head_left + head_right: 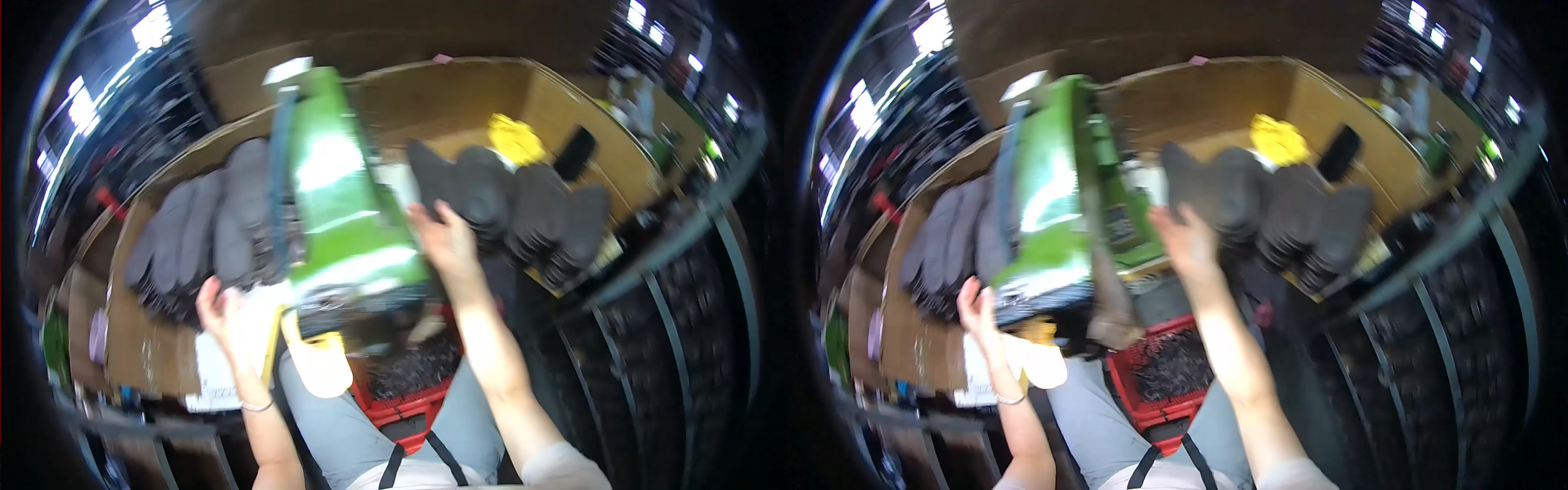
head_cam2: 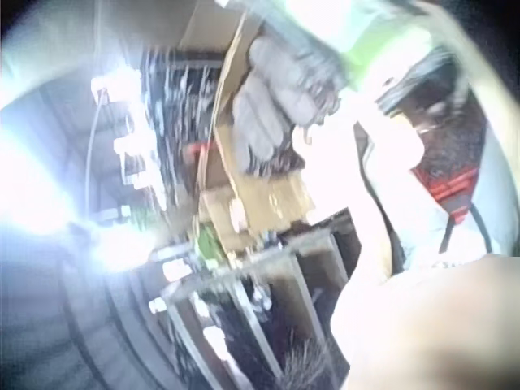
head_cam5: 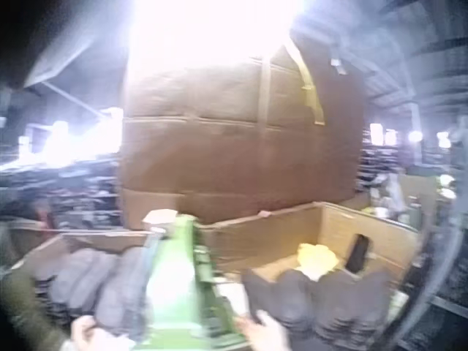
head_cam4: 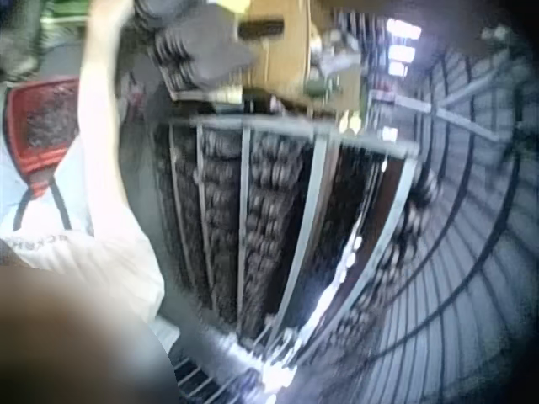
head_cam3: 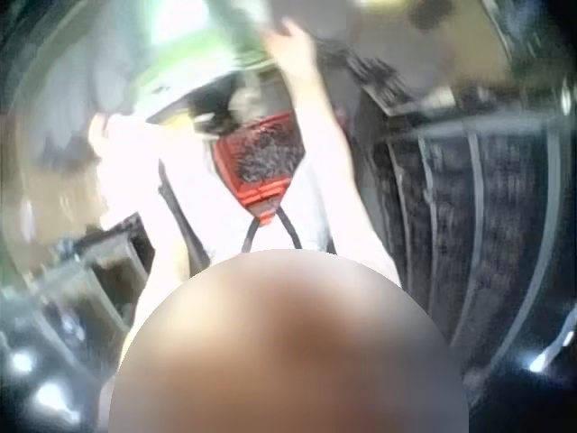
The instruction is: The recorder is using a machine to process or press shoe insoles and then stacking them.
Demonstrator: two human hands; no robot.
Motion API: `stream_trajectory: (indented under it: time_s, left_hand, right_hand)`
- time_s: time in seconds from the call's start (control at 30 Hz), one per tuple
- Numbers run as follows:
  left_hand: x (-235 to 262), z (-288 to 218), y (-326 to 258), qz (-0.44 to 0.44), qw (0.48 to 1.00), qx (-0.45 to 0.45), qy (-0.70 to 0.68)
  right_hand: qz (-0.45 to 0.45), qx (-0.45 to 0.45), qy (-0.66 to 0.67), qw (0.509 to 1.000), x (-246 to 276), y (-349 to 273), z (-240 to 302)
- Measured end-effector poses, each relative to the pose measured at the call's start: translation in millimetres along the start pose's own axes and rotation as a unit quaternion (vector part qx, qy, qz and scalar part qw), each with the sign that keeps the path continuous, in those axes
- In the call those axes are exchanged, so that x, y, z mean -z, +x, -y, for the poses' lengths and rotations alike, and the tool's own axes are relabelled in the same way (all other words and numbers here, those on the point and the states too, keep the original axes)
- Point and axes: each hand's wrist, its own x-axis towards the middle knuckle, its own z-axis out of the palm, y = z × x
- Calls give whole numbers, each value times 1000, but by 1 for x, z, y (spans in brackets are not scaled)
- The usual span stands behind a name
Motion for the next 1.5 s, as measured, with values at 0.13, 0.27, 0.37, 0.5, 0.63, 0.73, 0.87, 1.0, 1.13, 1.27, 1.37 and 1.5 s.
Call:
stream_trajectory:
  time_s: [0.13,0.27,0.37,0.5,0.63,0.73,0.87,1.0,1.13,1.27,1.37,1.5]
  left_hand:
    - [-25,-9,-4,26,999,-28,-37]
    - [-74,-10,24,31,995,-10,-98]
    - [-106,-3,66,-18,993,-71,91]
    - [-100,-12,99,-91,995,-17,-44]
    - [-12,-53,56,-276,925,-260,-19]
    - [52,-83,-44,-282,915,-215,-195]
    - [49,-82,-144,-52,984,-99,-140]
    - [-12,-63,-219,100,915,297,-253]
    - [-49,-64,-239,388,862,282,-166]
    - [-74,-70,-219,475,841,235,-109]
    - [-73,-71,-207,404,906,117,40]
    - [-59,-68,-216,377,921,97,-31]
  right_hand:
    - [114,104,-329,931,25,-31,5]
    - [-19,37,-264,964,40,-72,2]
    - [56,26,-184,981,63,-100,-16]
    - [-131,25,-104,986,86,-124,-34]
    - [-147,-24,-230,962,111,-150,-56]
    - [-122,-128,-323,930,135,-172,-84]
    - [79,-70,-405,908,148,-220,-124]
    - [34,-188,-497,846,155,-275,-118]
    - [-103,-146,-324,929,169,-317,-121]
    - [-83,-122,-283,948,177,-321,-141]
    - [-59,-107,-313,942,171,-321,-149]
    - [-94,-49,-313,944,156,-337,-137]
